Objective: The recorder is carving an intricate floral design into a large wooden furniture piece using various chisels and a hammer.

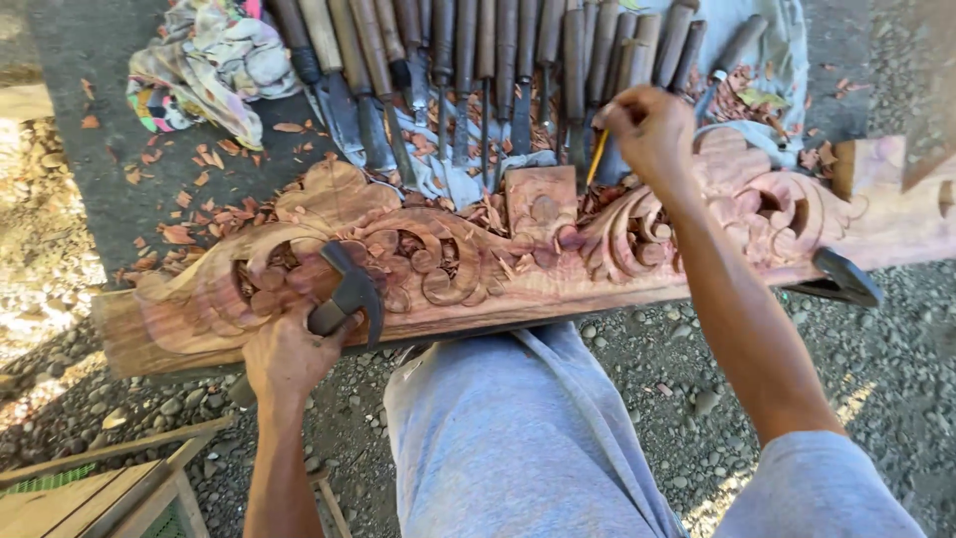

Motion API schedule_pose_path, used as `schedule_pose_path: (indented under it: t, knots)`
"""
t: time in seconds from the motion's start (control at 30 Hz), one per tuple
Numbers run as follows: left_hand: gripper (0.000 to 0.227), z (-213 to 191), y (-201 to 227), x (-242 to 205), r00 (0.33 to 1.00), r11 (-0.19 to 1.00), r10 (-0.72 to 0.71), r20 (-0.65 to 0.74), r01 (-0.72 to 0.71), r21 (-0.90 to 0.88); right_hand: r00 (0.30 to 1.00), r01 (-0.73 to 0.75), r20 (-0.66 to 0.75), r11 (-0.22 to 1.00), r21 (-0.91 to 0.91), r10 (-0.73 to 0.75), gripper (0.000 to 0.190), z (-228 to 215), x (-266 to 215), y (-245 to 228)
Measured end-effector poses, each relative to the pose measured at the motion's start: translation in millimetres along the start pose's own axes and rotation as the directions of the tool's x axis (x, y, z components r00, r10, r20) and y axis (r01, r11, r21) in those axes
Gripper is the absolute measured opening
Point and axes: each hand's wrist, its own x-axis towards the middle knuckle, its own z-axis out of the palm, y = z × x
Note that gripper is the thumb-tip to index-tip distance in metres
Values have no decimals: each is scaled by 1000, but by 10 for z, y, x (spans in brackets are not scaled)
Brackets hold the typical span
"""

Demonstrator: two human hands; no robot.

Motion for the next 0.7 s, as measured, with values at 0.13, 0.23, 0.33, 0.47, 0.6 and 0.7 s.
schedule_pose_path:
  t: [0.13, 0.23, 0.33, 0.47, 0.6, 0.7]
  knots:
    - [54, -75, 22, 28, 999, 996, -24, 47, 28, -83, 980, -39, 201, 979, 200, -3, 11, 260, 77, -777]
    - [52, -80, 4, 30, 996, 997, -27, 81, 32, -70, 978, -98, 194, 993, 68, 83, 9, 431, 11, -663]
    - [52, -115, 25, 9, 998, 997, -18, 68, 23, -72, 981, -76, 182, 997, 31, 69, 13, 409, -104, -382]
    - [51, -39, -41, 32, 998, 992, 3, 57, 4, -126, 974, -152, 167, 988, -30, 154, 18, 411, -57, -302]
    - [53, -48, -42, 57, 999, 996, -3, 54, 8, -85, 980, -169, 101, 985, -29, 171, 15, 428, 84, -240]
    - [53, -31, -59, 35, 998, 995, 1, 59, 5, -99, 973, -195, 118, 980, -37, 198, 15, 386, 105, -358]
